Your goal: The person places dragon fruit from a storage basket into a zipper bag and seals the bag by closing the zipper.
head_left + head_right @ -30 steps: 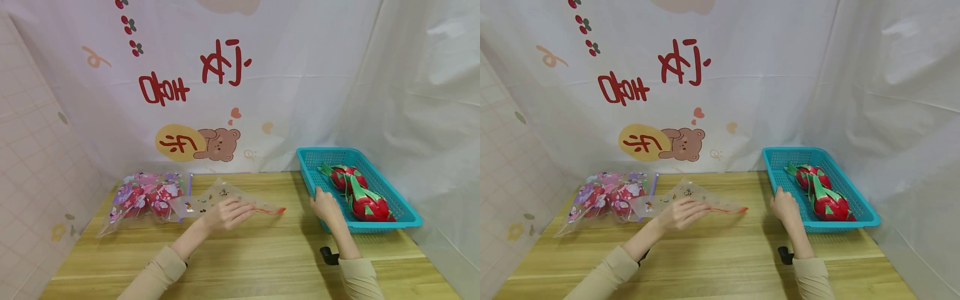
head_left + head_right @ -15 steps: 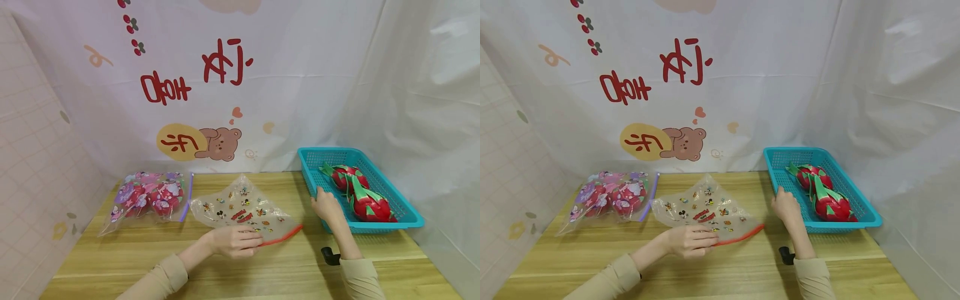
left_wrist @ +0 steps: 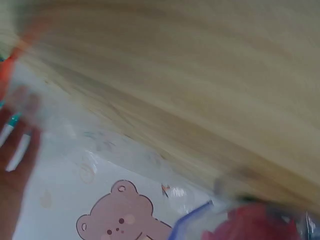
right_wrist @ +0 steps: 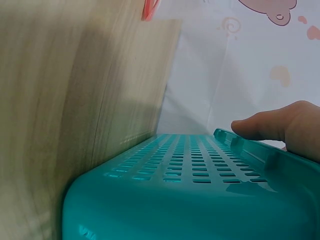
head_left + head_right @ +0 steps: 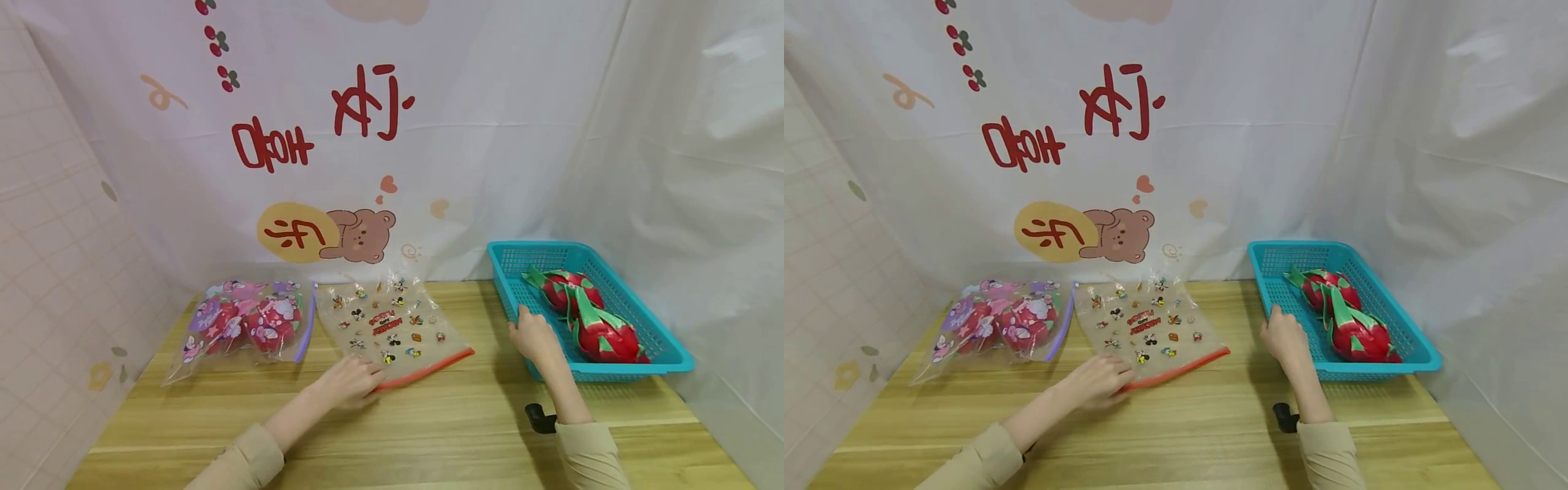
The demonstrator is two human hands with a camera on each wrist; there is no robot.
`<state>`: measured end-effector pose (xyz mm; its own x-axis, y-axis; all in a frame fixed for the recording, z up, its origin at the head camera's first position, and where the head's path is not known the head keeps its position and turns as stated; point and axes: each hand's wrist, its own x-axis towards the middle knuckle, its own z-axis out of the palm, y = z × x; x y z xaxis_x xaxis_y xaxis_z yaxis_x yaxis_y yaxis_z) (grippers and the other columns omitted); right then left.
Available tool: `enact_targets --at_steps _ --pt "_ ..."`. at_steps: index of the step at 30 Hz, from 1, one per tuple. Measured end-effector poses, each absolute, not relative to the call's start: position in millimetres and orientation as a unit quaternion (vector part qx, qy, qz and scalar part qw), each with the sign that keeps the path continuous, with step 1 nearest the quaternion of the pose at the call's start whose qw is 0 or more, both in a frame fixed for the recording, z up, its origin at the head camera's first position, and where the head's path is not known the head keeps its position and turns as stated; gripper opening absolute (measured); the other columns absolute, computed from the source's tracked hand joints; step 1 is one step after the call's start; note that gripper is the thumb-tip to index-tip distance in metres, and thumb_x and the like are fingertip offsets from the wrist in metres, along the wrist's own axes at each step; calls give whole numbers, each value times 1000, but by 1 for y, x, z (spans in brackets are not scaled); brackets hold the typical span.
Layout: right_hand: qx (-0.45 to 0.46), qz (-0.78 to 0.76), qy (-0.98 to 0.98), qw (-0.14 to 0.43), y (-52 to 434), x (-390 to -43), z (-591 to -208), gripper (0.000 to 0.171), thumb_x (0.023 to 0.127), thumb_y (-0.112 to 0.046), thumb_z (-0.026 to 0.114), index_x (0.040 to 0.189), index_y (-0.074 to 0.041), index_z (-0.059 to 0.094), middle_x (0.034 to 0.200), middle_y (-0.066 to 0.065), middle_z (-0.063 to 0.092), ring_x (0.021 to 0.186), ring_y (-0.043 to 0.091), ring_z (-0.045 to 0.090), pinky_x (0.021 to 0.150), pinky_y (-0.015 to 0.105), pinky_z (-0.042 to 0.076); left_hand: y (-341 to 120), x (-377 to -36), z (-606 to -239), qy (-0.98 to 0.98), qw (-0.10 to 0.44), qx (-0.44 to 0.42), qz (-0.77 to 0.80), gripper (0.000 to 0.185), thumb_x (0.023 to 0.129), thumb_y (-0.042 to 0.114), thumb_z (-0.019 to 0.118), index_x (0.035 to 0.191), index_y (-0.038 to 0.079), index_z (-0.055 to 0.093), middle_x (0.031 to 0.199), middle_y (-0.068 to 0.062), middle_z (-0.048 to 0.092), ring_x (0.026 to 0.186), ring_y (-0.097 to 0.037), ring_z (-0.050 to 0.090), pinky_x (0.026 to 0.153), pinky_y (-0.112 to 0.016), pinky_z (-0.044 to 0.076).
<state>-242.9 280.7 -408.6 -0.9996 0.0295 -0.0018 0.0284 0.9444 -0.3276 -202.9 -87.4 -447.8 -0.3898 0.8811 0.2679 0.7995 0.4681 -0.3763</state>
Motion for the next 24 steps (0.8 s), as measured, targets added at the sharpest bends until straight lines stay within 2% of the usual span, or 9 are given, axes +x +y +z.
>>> enact_targets --at_steps 2,5,9,12,15,19,22,24 --pt "-14 165 -986 2 281 -243 -409 55 96 -16 47 137 17 30 119 42 52 96 52 60 69 52 53 -87 -200 -449 -855 172 -483 76 26 79 40 72 81 18 59 79 6 65 69 -9 59 64 -23 48" --pt "-12 164 -986 1 281 -243 -408 56 96 -16 47 137 17 30 119 42 52 97 52 59 71 53 53 -86 -198 -451 -881 133 -453 34 26 77 37 74 76 16 57 71 6 58 64 -9 54 62 -23 46" --pt "-10 164 -986 5 280 -241 -407 56 95 -16 48 137 17 31 118 42 53 96 52 60 71 53 53 -83 -198 -455 -897 126 -424 -8 13 83 18 69 79 12 58 71 1 59 61 -12 56 60 -25 49" --pt "-6 157 -987 29 279 -240 -408 53 95 -15 49 134 18 34 116 42 54 93 52 60 69 53 53 -81 -199 -457 -906 136 -401 -26 7 81 4 62 81 9 58 70 -3 62 59 -17 59 57 -27 49" --pt "13 132 -986 96 277 -238 -412 43 92 -12 52 123 17 45 108 37 59 85 49 62 62 53 53 -79 -200 -459 -911 149 -383 -29 6 81 7 64 79 8 58 68 -4 62 58 -19 59 56 -29 48" --pt "64 80 -967 234 271 -234 -420 32 84 -4 59 110 13 56 101 31 62 79 45 62 54 52 52 -78 -202 -463 -910 178 -375 -15 10 83 13 65 76 9 60 65 -3 61 57 -17 57 54 -28 45" --pt "110 50 -939 323 264 -230 -426 29 78 2 62 106 9 62 104 32 61 85 46 61 57 55 52 -78 -204 -464 -908 198 -369 -13 8 83 11 64 76 10 61 63 -4 61 55 -17 55 52 -28 43" --pt "147 39 -921 360 258 -227 -430 28 74 3 65 101 8 64 105 31 61 90 46 60 61 54 52 -78 -206 -463 -909 205 -364 -16 5 84 11 63 79 9 61 63 -4 62 54 -17 55 51 -28 42"
